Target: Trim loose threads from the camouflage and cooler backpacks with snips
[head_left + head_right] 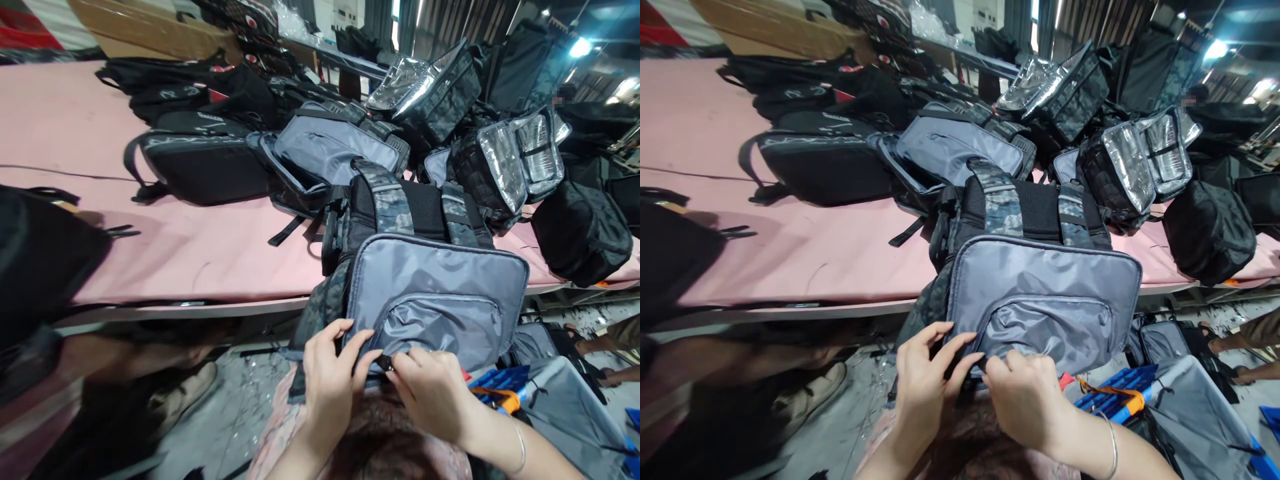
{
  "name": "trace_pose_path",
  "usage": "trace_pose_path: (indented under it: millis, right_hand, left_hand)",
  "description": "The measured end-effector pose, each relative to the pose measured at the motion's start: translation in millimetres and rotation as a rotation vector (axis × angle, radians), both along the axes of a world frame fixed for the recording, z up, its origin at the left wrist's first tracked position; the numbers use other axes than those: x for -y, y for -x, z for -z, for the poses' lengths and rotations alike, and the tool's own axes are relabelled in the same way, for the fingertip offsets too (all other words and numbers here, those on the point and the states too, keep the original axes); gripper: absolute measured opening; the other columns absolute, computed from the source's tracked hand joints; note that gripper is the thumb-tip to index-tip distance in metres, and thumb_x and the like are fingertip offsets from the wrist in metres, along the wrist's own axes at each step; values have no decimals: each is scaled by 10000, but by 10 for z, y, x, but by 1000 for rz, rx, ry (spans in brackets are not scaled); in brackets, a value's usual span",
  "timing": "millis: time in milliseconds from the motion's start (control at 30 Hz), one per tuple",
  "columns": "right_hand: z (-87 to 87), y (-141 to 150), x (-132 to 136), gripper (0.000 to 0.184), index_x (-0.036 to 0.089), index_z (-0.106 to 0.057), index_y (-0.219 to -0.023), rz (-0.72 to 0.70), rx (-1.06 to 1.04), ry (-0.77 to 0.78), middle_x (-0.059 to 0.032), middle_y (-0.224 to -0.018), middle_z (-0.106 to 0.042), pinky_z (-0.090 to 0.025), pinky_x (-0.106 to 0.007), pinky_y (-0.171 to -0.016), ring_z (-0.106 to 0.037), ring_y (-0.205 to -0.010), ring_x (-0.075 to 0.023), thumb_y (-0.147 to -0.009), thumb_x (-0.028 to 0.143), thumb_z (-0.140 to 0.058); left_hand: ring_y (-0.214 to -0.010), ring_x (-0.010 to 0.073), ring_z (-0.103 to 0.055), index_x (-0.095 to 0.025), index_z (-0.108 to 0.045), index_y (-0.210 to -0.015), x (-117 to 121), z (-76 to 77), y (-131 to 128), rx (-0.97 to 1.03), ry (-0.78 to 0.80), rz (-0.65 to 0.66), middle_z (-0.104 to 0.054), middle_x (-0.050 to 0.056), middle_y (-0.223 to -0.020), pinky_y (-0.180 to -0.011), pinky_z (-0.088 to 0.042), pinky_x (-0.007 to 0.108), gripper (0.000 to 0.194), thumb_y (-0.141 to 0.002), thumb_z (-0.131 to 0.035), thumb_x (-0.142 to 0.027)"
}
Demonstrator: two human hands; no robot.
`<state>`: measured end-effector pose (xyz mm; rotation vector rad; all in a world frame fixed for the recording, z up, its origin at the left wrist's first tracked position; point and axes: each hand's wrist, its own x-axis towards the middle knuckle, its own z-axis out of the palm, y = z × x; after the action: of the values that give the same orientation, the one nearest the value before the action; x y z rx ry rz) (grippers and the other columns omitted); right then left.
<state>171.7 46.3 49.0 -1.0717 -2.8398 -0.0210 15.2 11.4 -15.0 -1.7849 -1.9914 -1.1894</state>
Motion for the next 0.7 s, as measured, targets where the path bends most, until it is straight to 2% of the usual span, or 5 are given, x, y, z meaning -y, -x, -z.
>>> trace_pose_path:
  millis: [167,300,467,567,700]
  right_hand:
    - [-27,-20,38,69,229,-482,-780,17,-15,3,7,-671,-595,-243,-292,-484,-548,-538,-165,-844,229,-505]
    - [-36,-22,37,76,226,-472,-778,2,-45,9,18,-654,-586,-254,-282,-480,-546,-523,-159,-835,233,-522]
    - [-4,20,57,88,229,-467,-788,-26,3,-23,12,-662,-596,-235,-289,-471,-550,-520,-168,-825,256,-542]
    - [-6,46,83,86,232,-468,-788,-3,26,-36,8,-667,-603,-238,-297,-473,-555,-520,-179,-819,250,-547]
    - [-48,31,91,87,229,-468,-767,0,22,2,10,-658,-597,-245,-293,-461,-569,-534,-181,-817,227,-539]
  left_hand:
    - [-953,250,-477,-197,-617,-743,-62,-18,-13,9,10,15,-522,100,-1024,-819,-402,428,99,-804,-558,-248]
    - [-933,218,-489,-195,-571,-754,63,-26,127,152,37,51,-541,74,-950,-833,-403,391,91,-824,-514,-209]
    - [-888,186,-530,-203,-549,-719,246,-43,307,379,51,41,-534,51,-920,-829,-431,347,133,-829,-488,-246]
    - [-884,174,-544,-201,-555,-714,279,-61,302,439,56,31,-542,47,-917,-827,-445,322,141,-827,-484,-248]
    - [-855,159,-557,-208,-575,-724,223,-87,208,425,48,64,-567,38,-896,-799,-456,298,153,-833,-473,-238]
